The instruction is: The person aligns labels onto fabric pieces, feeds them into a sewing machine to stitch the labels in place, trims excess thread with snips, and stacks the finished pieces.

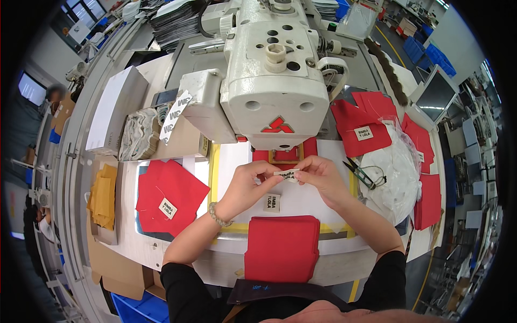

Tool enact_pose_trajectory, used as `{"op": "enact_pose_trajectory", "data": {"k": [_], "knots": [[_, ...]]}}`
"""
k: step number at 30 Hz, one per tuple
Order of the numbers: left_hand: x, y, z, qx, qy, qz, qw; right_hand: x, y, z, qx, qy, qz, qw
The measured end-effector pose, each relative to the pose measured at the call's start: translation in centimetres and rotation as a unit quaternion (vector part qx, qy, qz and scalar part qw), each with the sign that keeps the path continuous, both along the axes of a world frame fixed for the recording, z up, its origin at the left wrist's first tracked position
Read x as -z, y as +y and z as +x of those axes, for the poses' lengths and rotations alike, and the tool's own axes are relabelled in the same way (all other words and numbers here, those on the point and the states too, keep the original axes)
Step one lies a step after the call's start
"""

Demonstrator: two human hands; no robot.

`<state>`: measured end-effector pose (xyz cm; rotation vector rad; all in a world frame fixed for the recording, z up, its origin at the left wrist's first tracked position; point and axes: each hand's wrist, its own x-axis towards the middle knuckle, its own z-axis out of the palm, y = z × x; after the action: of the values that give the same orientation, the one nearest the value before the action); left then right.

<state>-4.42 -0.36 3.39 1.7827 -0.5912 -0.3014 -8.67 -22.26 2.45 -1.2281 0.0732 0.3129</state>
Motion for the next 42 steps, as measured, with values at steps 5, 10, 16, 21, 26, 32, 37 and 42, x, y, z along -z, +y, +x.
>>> {"op": "enact_pose_trajectory", "data": {"k": [5,10,16,21,26,32,37,42], "knots": [[0.6,0.1,0.1,0.003,0.042,-0.018,0.999,0.2,0.1,0.0,0.031,-0.024,-0.020,0.999],[0.5,-0.2,-0.2,-0.009,0.069,-0.079,0.994,-0.8,0.2,-0.1,0.038,-0.041,-0.071,0.996],[1.1,-0.1,0.5,0.020,0.055,-0.025,0.998,-0.6,0.1,0.5,0.031,-0.043,-0.129,0.990],[1.5,-0.7,1.8,0.035,-0.125,0.070,0.989,0.3,-0.7,2.8,0.021,-0.048,-0.174,0.983],[1.7,-1.3,1.8,0.050,-0.247,0.157,0.955,0.0,-1.1,4.8,0.018,-0.048,-0.226,0.973],[2.3,-0.9,1.3,0.044,-0.275,0.256,0.926,-0.4,-0.9,6.1,-0.013,-0.040,-0.294,0.955],[2.1,-0.4,1.2,0.057,-0.306,0.305,0.900,0.3,-0.9,6.3,0.008,-0.054,-0.274,0.960],[1.8,0.0,0.8,0.054,-0.366,0.329,0.869,0.3,-0.9,6.6,0.005,-0.068,-0.289,0.955]]}}
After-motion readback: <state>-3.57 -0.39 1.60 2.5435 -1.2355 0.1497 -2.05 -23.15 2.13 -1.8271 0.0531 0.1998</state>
